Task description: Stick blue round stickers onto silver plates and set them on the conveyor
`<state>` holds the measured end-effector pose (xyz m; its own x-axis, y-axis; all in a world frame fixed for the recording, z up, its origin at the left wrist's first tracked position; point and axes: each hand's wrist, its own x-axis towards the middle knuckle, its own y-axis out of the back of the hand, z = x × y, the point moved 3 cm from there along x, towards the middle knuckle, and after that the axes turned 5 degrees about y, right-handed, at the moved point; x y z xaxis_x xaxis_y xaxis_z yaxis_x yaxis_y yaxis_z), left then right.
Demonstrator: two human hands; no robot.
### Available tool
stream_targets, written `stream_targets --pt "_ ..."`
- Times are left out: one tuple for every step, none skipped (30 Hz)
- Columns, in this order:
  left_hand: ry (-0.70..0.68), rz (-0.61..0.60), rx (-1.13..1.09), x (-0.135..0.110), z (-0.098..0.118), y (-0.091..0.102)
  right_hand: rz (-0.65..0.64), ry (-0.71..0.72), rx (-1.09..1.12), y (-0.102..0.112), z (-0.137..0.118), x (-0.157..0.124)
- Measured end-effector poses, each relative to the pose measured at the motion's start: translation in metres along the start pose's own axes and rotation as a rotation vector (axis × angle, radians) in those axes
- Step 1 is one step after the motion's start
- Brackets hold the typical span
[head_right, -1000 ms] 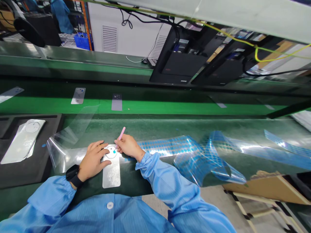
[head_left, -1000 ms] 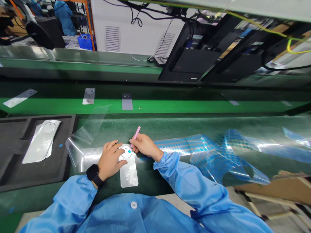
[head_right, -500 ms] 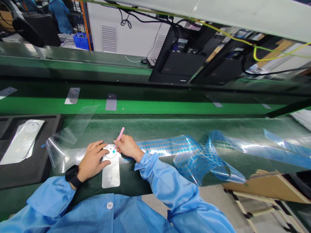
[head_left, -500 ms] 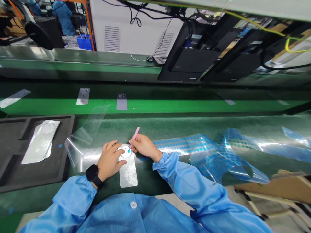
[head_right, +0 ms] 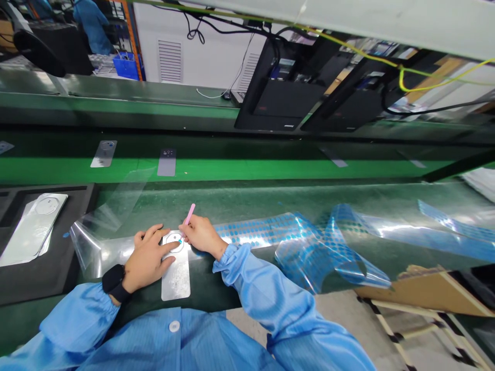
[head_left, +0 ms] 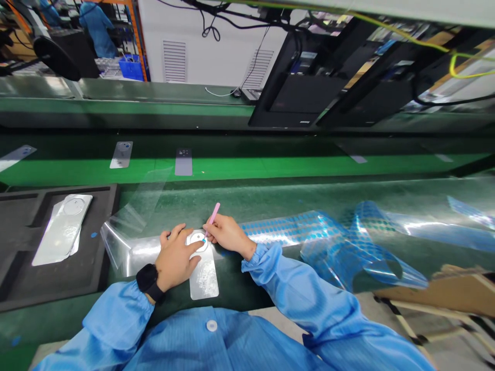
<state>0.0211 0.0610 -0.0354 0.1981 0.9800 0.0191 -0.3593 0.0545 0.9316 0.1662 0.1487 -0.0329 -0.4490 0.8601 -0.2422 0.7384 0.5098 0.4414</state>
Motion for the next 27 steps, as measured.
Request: stream_targets --pt "0.013 -0.012 0.011 0.000 0.002 0.001 0.002 0.009 0.004 0.000 0.001 0.000" --pt "0.022 -0.022 0.023 0.001 0.003 0.002 0.004 0.015 0.011 0.000 0.002 0.000" --pt "0.028 -0.030 0.034 0.001 0.004 0.002 0.008 0.015 0.025 0.000 0.003 -0.001" --pt "0.033 -0.037 0.045 0.001 0.005 0.003 0.013 0.007 0.043 0.001 0.004 -0.001" --pt "0.036 -0.045 0.054 0.001 0.006 0.003 0.020 -0.004 0.065 0.002 0.004 -0.002" --pt "0.037 -0.053 0.061 0.001 0.007 0.003 0.029 -0.014 0.088 0.002 0.005 -0.002" --pt "0.037 -0.058 0.067 0.001 0.007 0.003 0.036 -0.021 0.107 0.003 0.006 -0.003" --pt "0.037 -0.062 0.071 0.001 0.007 0.003 0.039 -0.018 0.121 0.003 0.006 -0.004" --pt "0.038 -0.062 0.073 0.001 0.008 0.003 0.039 -0.009 0.124 0.003 0.006 -0.005" --pt "0.039 -0.060 0.074 0.001 0.008 0.003 0.035 0.008 0.116 0.003 0.007 -0.005" --pt "0.040 -0.058 0.075 0.001 0.008 0.003 0.032 0.027 0.098 0.003 0.007 -0.006" --pt "0.041 -0.056 0.075 0.001 0.008 0.003 0.029 0.049 0.071 0.002 0.008 -0.006" --pt "0.041 -0.058 0.075 0.002 0.008 0.003 0.030 0.074 0.037 0.002 0.008 -0.007" --pt "0.043 -0.060 0.075 0.002 0.008 0.003 0.034 0.102 -0.002 0.002 0.009 -0.008" --pt "0.044 -0.064 0.075 0.002 0.009 0.003 0.038 0.134 -0.042 0.002 0.009 -0.009" --pt "0.047 -0.068 0.075 0.002 0.009 0.004 0.043 0.169 -0.079 0.002 0.008 -0.010" --pt "0.050 -0.072 0.076 0.002 0.009 0.004 0.046 0.201 -0.111 0.002 0.008 -0.011" --pt "0.053 -0.078 0.077 0.002 0.009 0.004 0.046 0.229 -0.138 0.003 0.007 -0.012" --pt "0.057 -0.083 0.078 0.002 0.009 0.005 0.042 0.251 -0.157 0.003 0.006 -0.013" --pt "0.059 -0.088 0.078 0.002 0.009 0.005 0.034 0.263 -0.169 0.003 0.005 -0.014" --pt "0.061 -0.092 0.078 0.002 0.009 0.005 0.025 0.264 -0.170 0.003 0.005 -0.014" --pt "0.063 -0.093 0.076 0.001 0.009 0.004 0.014 0.247 -0.156 0.004 0.005 -0.014" --pt "0.066 -0.091 0.071 0.001 0.008 0.004 0.007 0.211 -0.129 0.004 0.006 -0.013" --pt "0.069 -0.086 0.065 0.001 0.007 0.003 0.008 0.166 -0.099 0.006 0.007 -0.012" --pt "0.070 -0.078 0.056 0.001 0.007 0.002 0.018 0.126 -0.085 0.007 0.007 -0.010" --pt "0.070 -0.067 0.045 0.001 0.006 0.002 0.040 0.102 -0.101 0.010 0.006 -0.008" --pt "0.069 -0.055 0.033 0.001 0.005 0.000 0.066 0.101 -0.152 0.012 0.004 -0.007"
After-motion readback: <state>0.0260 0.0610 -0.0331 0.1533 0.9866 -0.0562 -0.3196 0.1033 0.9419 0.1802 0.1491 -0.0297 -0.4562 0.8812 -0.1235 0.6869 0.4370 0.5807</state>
